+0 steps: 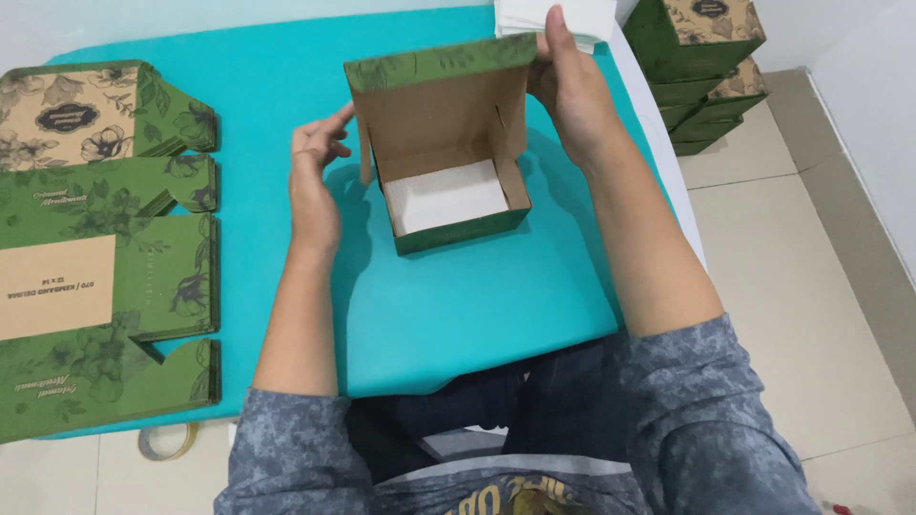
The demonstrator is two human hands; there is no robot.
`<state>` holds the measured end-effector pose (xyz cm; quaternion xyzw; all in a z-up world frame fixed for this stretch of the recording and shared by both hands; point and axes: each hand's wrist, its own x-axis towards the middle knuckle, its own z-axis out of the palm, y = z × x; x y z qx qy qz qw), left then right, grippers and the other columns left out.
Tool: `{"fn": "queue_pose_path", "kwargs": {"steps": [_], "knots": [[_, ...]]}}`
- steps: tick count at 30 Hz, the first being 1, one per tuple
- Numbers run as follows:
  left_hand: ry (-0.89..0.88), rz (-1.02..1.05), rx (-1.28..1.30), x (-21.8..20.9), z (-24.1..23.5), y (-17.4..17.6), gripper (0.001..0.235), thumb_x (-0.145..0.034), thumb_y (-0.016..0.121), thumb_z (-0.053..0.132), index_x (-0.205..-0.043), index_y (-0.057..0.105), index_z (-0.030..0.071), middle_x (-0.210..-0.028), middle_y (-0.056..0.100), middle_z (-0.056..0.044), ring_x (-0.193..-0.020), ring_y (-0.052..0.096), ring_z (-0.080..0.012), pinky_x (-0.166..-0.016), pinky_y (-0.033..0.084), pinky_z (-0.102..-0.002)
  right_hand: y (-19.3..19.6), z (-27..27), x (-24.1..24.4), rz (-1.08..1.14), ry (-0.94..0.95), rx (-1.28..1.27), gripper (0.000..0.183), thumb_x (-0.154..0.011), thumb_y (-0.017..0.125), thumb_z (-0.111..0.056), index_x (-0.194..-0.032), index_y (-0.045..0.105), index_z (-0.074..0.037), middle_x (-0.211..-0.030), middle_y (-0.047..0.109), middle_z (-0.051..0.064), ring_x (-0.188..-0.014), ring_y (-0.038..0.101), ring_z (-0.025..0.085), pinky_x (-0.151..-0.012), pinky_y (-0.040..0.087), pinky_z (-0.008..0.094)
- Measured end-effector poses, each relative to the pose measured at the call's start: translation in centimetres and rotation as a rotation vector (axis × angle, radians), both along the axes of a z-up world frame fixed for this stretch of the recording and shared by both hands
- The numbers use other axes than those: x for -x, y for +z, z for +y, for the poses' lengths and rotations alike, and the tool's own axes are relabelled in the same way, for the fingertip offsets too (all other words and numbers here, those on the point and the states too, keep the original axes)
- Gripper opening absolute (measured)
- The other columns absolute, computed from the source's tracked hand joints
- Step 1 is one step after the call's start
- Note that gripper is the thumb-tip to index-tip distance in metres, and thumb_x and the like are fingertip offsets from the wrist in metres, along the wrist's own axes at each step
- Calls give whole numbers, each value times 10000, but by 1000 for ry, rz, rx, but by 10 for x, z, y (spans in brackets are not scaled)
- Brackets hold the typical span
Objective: Assembling a decorative cardboard box from a flat template by folding and tucking flaps.
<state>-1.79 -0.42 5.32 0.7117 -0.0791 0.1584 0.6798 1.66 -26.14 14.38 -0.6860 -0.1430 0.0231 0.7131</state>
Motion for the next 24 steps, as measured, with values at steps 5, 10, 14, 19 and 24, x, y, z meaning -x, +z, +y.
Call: {"fn": "queue_pose_path", "kwargs": {"steps": [5, 10, 14, 19, 24], "knots": [[-1, -165, -378, 34, -2, 36, 682, -899, 462, 610, -1421, 417, 174, -986, 359, -28, -758, 395, -136, -742, 414, -294, -17, -17, 23, -407, 10, 485, 514, -998, 406, -481, -1352, 460, -112, -1278, 421, 74, -1216, 458, 228, -976, 391, 352], [94, -71, -557, 38, -11, 43, 714, -760, 519, -14, -1448, 422, 149, -856, 375, -26, -648, 338, -145, -566, 348, -304, -1, -18, 52, -277, 82, 780, 862, -888, 627, -466, -1511, 102, -181, -1289, 366, 101, -969, 500, 210, -738, 408, 336], [75, 141, -675, 37, -10, 46, 642, -755, 494, 71, -1395, 478, 119, -762, 455, -42, -619, 452, -205, -546, 356, -363, 0, -9, 58, -146, 16, 1078, 814, -814, 692, -290, -1477, 251, -125, -1207, 548, 179, -873, 574, 329, -687, 452, 451], [52, 91, -878, 26, -7, 45, 638, -795, 450, 40, -1430, 396, 56, -613, 555, -127, -474, 538, -304, -482, 359, -388, -3, -9, 44, -217, -64, 991, 560, -849, 570, -5, -1398, 463, -41, -954, 682, 204, -669, 665, 313, -587, 495, 415], [83, 285, -958, 20, -22, 85, 495, -907, 279, 250, -1354, 486, 208, -694, 621, -191, -634, 527, -459, -540, 359, -533, -9, -3, 28, -275, -236, 869, 443, -886, 389, -169, -1257, 623, -113, -580, 391, 19, -566, 366, 180, -495, 253, 358]]}}
